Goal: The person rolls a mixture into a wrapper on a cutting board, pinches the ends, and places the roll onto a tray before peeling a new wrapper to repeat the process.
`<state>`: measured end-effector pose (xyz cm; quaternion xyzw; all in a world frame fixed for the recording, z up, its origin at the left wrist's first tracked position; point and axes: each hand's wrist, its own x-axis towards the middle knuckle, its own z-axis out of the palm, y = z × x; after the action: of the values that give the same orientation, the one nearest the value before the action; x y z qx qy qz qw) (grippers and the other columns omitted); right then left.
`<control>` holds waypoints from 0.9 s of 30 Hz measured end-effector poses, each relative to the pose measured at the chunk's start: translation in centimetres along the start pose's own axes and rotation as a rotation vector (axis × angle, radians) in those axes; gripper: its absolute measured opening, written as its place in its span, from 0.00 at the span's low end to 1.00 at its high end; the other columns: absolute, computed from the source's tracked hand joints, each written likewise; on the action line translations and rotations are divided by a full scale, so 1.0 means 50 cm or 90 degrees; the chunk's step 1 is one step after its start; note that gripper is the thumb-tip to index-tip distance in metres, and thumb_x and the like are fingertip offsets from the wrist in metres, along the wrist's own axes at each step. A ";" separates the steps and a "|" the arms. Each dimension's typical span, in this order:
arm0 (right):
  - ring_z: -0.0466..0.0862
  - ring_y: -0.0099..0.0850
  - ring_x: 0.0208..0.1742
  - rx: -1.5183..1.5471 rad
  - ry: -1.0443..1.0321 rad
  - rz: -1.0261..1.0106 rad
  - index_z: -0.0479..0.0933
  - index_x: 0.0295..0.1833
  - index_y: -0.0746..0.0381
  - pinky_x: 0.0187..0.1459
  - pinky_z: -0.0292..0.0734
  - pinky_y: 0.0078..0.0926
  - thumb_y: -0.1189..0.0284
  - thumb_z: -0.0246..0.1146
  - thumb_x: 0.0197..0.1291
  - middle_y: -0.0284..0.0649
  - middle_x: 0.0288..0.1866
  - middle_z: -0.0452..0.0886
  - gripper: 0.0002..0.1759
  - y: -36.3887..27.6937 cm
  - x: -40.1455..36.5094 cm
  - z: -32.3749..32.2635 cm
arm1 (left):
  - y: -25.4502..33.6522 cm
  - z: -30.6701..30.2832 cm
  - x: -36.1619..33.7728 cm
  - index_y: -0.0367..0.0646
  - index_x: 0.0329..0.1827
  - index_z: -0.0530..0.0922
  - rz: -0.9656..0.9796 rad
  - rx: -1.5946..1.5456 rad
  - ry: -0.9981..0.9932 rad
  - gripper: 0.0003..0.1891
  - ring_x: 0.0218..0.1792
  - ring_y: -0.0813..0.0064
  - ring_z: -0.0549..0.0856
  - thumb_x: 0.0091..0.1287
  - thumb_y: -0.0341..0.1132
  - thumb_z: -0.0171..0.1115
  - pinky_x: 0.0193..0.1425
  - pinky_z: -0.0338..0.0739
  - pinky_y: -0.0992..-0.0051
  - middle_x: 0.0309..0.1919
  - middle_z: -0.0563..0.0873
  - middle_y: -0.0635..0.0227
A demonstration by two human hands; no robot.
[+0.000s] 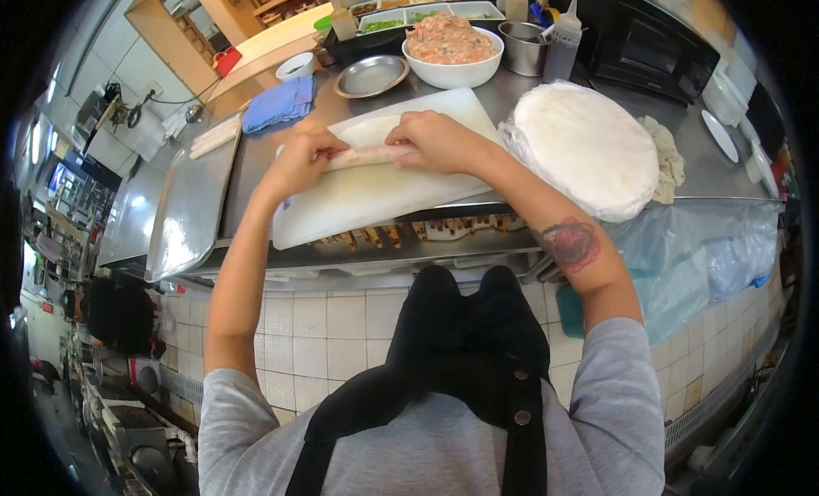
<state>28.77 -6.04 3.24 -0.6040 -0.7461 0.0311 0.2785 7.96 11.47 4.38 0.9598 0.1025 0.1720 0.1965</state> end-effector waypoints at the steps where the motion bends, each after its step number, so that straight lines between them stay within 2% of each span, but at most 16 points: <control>1: 0.83 0.45 0.43 -0.009 0.003 -0.005 0.83 0.48 0.63 0.46 0.78 0.38 0.71 0.71 0.50 0.46 0.41 0.83 0.17 0.002 0.002 0.003 | 0.013 0.012 -0.003 0.35 0.42 0.86 -0.001 0.000 -0.001 0.10 0.38 0.61 0.86 0.59 0.25 0.64 0.45 0.79 0.68 0.36 0.86 0.54; 4: 0.83 0.45 0.42 -0.022 -0.002 0.005 0.83 0.47 0.63 0.45 0.78 0.38 0.69 0.73 0.49 0.44 0.39 0.83 0.18 -0.008 0.008 0.003 | 0.048 0.037 -0.017 0.33 0.49 0.82 0.071 0.035 0.031 0.15 0.42 0.58 0.84 0.59 0.24 0.64 0.47 0.78 0.68 0.40 0.83 0.54; 8: 0.84 0.44 0.40 -0.088 0.000 -0.001 0.84 0.45 0.62 0.44 0.78 0.38 0.67 0.75 0.46 0.43 0.38 0.83 0.19 -0.018 0.028 0.010 | 0.043 0.053 -0.016 0.34 0.49 0.82 0.076 0.028 0.050 0.15 0.41 0.57 0.84 0.58 0.25 0.66 0.47 0.78 0.68 0.40 0.83 0.56; 12: 0.84 0.43 0.40 -0.061 0.019 -0.026 0.85 0.42 0.62 0.44 0.78 0.38 0.68 0.74 0.47 0.44 0.37 0.83 0.16 -0.025 0.055 0.039 | 0.048 0.041 -0.010 0.34 0.48 0.83 0.064 0.042 0.007 0.14 0.41 0.57 0.84 0.57 0.25 0.67 0.46 0.78 0.68 0.39 0.82 0.57; 17: 0.84 0.43 0.39 -0.067 -0.002 0.031 0.85 0.37 0.64 0.43 0.79 0.36 0.68 0.74 0.47 0.46 0.36 0.83 0.13 -0.007 0.021 0.005 | 0.030 0.020 -0.023 0.35 0.47 0.83 0.052 0.043 -0.005 0.14 0.40 0.59 0.84 0.57 0.24 0.67 0.46 0.78 0.67 0.39 0.83 0.58; 23: 0.84 0.40 0.37 -0.025 -0.049 0.139 0.85 0.38 0.66 0.40 0.79 0.33 0.70 0.74 0.49 0.46 0.36 0.84 0.12 0.024 -0.048 -0.062 | 0.012 0.005 -0.048 0.36 0.47 0.84 0.021 0.068 0.012 0.14 0.39 0.61 0.84 0.57 0.25 0.68 0.46 0.77 0.67 0.38 0.82 0.59; 27: 0.84 0.39 0.37 -0.011 -0.069 0.161 0.85 0.38 0.66 0.39 0.78 0.32 0.71 0.74 0.49 0.47 0.36 0.84 0.13 0.026 -0.060 -0.081 | 0.015 -0.002 -0.050 0.37 0.48 0.84 0.017 0.120 0.020 0.14 0.40 0.60 0.83 0.58 0.26 0.68 0.47 0.77 0.67 0.39 0.82 0.58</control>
<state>32.08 -9.61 5.02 -0.6931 -0.6783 0.0919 0.2262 5.71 10.19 4.05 0.9725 0.1085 0.1794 0.1014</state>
